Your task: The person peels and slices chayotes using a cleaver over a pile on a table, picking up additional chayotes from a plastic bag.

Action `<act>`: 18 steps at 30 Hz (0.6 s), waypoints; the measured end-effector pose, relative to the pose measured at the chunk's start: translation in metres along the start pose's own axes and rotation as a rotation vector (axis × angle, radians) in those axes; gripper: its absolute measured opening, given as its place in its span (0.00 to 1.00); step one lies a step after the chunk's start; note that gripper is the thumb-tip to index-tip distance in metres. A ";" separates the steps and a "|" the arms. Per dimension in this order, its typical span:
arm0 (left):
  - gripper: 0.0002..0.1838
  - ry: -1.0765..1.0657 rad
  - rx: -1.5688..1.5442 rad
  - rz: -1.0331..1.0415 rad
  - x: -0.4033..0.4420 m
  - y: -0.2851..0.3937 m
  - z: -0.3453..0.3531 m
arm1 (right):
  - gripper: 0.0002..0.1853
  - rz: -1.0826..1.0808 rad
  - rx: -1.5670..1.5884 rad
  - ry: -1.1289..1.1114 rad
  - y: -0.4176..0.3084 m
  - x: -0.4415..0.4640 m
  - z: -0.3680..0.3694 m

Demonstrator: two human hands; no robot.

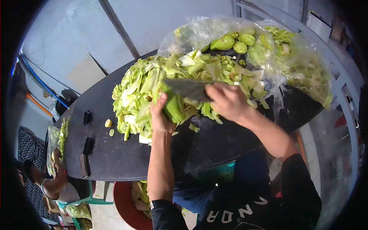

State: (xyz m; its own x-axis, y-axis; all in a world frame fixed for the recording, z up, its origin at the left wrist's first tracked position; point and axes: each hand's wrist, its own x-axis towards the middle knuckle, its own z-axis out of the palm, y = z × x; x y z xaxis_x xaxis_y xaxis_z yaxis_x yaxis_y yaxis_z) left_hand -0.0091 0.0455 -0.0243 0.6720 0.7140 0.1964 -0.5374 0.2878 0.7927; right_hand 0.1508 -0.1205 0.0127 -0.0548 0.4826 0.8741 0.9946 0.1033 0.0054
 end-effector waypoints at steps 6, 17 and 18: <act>0.31 0.001 -0.181 -0.099 -0.011 -0.016 -0.013 | 0.20 -0.262 0.150 0.130 -0.032 0.006 -0.008; 0.45 -0.152 0.034 0.073 -0.007 0.002 0.017 | 0.06 0.057 0.023 -0.132 0.010 -0.008 0.007; 0.45 -0.159 0.026 0.088 -0.006 0.002 0.020 | 0.06 0.041 0.015 -0.129 0.013 -0.006 0.005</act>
State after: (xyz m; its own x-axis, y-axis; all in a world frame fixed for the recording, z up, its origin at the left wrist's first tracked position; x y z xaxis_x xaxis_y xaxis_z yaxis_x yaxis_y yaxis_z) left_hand -0.0040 0.0291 -0.0121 0.6958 0.6256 0.3527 -0.5860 0.2107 0.7824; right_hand 0.1639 -0.1179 0.0049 -0.0257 0.5945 0.8037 0.9949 0.0933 -0.0373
